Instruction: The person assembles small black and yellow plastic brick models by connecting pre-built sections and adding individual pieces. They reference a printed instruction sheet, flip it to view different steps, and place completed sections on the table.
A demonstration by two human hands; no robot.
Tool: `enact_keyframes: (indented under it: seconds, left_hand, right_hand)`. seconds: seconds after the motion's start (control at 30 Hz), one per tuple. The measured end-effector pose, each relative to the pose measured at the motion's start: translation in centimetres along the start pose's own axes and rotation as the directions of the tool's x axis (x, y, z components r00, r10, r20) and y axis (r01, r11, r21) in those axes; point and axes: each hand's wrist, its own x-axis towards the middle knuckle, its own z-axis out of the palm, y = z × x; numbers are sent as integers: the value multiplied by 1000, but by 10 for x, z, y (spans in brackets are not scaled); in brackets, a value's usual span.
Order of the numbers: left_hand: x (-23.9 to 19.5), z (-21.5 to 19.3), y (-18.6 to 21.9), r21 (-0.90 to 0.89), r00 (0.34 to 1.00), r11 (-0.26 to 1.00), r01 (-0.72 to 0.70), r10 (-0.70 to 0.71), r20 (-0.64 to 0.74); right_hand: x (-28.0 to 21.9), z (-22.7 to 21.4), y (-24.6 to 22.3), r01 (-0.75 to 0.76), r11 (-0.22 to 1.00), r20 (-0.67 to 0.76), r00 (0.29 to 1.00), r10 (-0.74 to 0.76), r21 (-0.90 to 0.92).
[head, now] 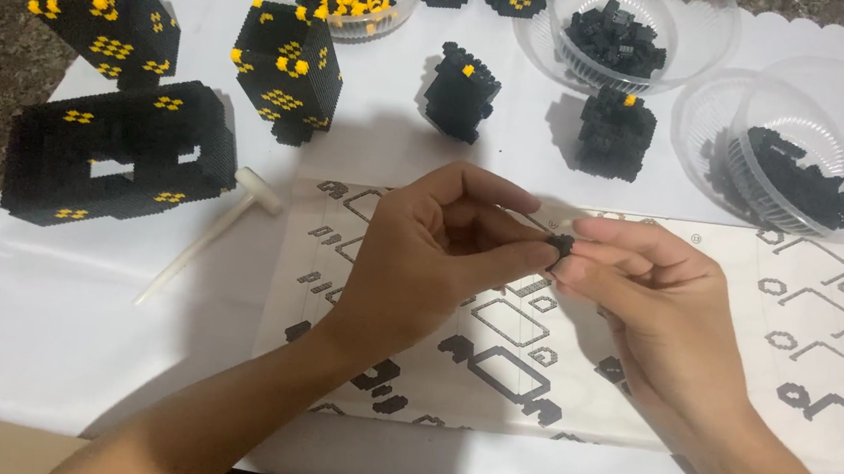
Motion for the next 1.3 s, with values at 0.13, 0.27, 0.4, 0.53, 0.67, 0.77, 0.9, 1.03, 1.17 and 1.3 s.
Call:
enact_keyframes:
  seconds: [0.13,0.27,0.4,0.53,0.67,0.77,0.9,1.03,1.17,1.3]
  left_hand:
    - [0,0,-2,-4,1000,1000,-6,6,5]
    - [1,-1,-2,-29,1000,1000,11,-11,10]
    - [2,-1,-2,-17,999,999,48,-48,-3]
    - [2,0,-3,-21,999,999,40,-40,10]
    - [2,-1,-3,-10,998,998,54,-54,9]
    - [2,-1,-5,-28,999,999,36,-35,24]
    - [3,-1,-8,-58,999,997,47,-46,24]
    - [4,-3,-10,-83,997,994,76,-74,23]
    - [5,-3,-11,-84,995,991,101,-100,13]
    - [6,-5,-16,-87,996,992,89,-87,27]
  right_hand:
    - [0,-2,2,25,1000,26,999,-24,-12]
    - [0,-2,1,1,1000,18,1000,-1,-1]
    - [-1,-2,1,1,1000,30,1000,-2,5]
    - [0,-2,2,17,1000,32,999,-16,-15]
    - [0,-2,2,7,1000,25,1000,-7,0]
    - [0,-2,2,29,1000,43,999,-29,4]
    - [-1,-3,2,13,1000,46,999,-14,18]
    - [0,-4,3,9,1000,52,999,-10,25]
    - [1,-4,1,17,1000,73,997,-19,25]
    - [1,-4,0,25,1000,55,998,-24,-17]
